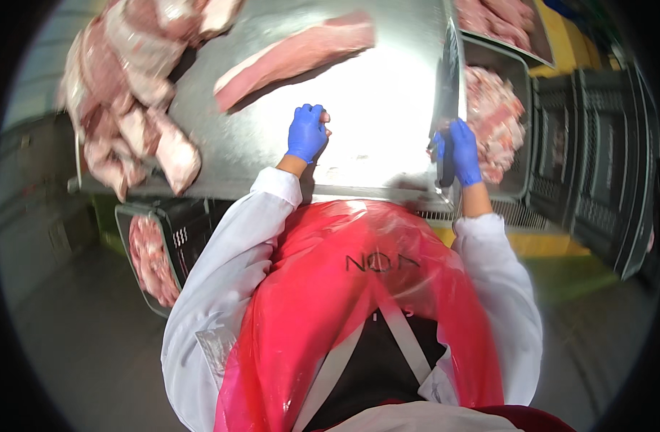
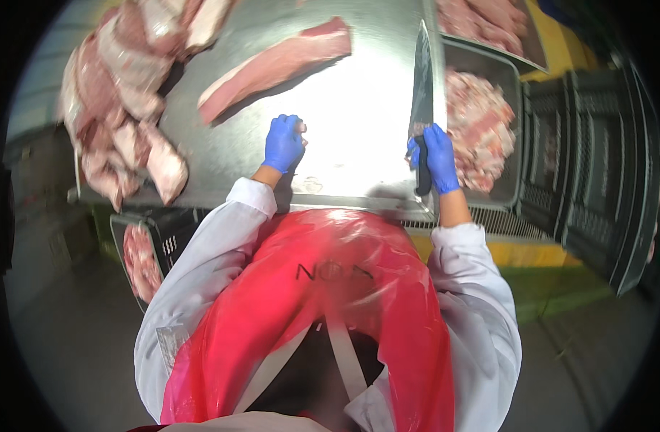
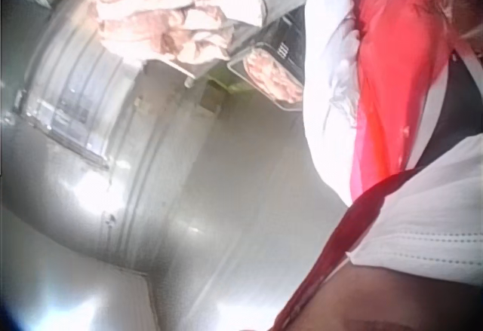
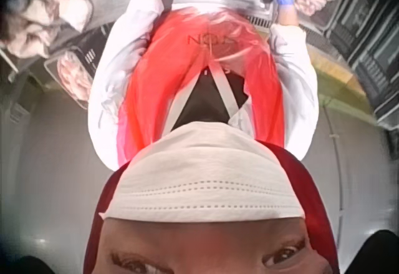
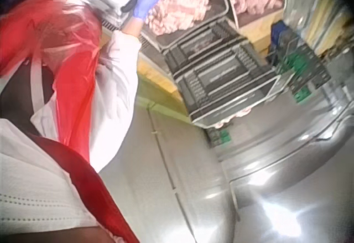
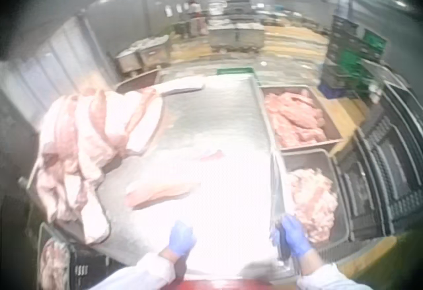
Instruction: The person trims fat and connective tissue from large cuts of raw meat using a knife. They repeatedly reposition the meat on a stainless steel table, slice off unwanted portions, and place the trimmed pieces into a nearby crate.
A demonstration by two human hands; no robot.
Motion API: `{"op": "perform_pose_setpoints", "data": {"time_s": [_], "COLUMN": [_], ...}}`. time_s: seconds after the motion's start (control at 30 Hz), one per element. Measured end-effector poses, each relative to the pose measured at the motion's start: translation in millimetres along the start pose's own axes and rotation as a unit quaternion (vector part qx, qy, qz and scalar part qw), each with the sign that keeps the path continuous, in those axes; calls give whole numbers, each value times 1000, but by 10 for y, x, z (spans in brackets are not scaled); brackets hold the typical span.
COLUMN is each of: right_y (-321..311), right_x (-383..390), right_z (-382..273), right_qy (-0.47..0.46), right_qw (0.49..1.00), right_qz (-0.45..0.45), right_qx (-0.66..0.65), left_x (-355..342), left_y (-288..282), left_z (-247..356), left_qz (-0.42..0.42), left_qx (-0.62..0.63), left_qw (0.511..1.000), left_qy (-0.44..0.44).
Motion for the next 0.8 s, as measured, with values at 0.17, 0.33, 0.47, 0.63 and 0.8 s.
{"op": "perform_pose_setpoints", "data": {"time_s": [0.17,0.33,0.47,0.63,0.8], "right_y": [1676,3458,4492,4622,4072], "right_x": [-1062,-2192,-2418,-2078,-1407], "right_z": [-534,-552,-191,270,230], "right_qy": [-24,-201,-249,-263,-249], "right_qw": [989,916,852,737,805], "right_qz": [-90,-183,-199,-205,-202], "right_qx": [113,296,416,588,499], "left_x": [720,2063,3691,4148,2530], "left_y": [-1019,-3160,-4310,-4328,-3982], "left_z": [-1109,-1596,-2680,-2570,-1856], "left_qz": [193,446,462,194,371], "left_qx": [43,-63,-162,-486,-313], "left_qw": [961,877,823,681,850], "left_qy": [-192,-166,-288,-512,-206]}}
Point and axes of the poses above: each hand's wrist, its own x-axis away from the middle knuckle, its own y-axis out of the palm, z = x × y, the point moved 8 cm from there along -x, towards the middle knuckle, and after that the axes turned 3 degrees about x, right-handed, at the moved point
